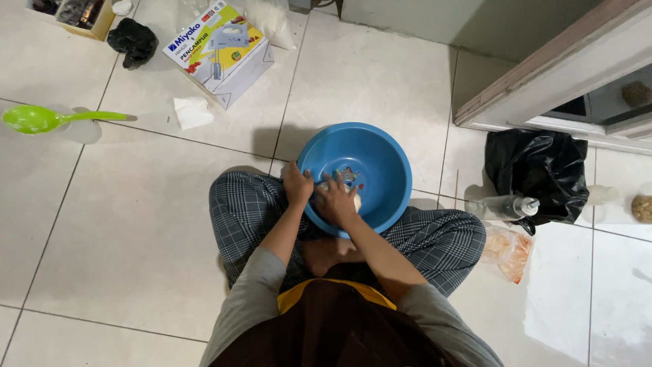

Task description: Kneading a ball of dough in a blue plastic bowl while sitting on the floor.

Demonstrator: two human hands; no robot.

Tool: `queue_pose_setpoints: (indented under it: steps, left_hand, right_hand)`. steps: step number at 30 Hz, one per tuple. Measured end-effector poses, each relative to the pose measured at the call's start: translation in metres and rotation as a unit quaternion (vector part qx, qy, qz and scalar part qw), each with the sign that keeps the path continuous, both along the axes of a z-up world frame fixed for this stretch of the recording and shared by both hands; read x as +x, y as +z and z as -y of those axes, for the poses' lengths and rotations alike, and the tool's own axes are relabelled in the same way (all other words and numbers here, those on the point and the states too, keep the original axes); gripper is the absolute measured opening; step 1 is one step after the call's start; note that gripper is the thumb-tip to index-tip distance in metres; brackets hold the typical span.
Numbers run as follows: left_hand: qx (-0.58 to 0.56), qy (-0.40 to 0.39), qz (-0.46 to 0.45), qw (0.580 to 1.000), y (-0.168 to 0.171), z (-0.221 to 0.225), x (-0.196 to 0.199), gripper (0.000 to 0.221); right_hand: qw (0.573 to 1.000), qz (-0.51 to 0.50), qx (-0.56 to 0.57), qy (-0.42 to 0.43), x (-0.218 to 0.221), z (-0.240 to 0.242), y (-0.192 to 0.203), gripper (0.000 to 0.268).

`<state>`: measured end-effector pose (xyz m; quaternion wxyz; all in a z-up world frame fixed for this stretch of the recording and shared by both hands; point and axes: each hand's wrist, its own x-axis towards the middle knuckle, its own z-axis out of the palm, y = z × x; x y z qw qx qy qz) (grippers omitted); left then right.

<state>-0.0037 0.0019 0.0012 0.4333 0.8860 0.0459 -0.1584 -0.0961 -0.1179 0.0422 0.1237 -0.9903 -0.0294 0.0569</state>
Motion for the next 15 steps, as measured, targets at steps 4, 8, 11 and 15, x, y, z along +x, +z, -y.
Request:
queue_pose_setpoints:
  steps: [4,8,11,15]
  left_hand:
    - [0.011,-0.002,0.019,1.0,-0.011,0.001,-0.001,0.056]
    - [-0.005,0.009,0.003,1.0,-0.023,0.002,0.004,0.059]
    - [0.004,-0.003,-0.003,1.0,-0.009,0.002,0.004,0.059]
    - [-0.012,-0.002,-0.035,0.999,-0.013,0.001,0.007,0.063]
  right_hand:
    - [0.999,-0.029,-0.025,-0.038,0.0,0.004,-0.032,0.034]
    - [0.998,-0.029,-0.024,-0.041,0.02,0.013,-0.076,0.041]
    - [0.998,0.019,-0.05,-0.019,0.026,0.014,-0.08,0.04]
    - [0.996,0.07,-0.059,-0.001,0.043,0.019,-0.073,0.04]
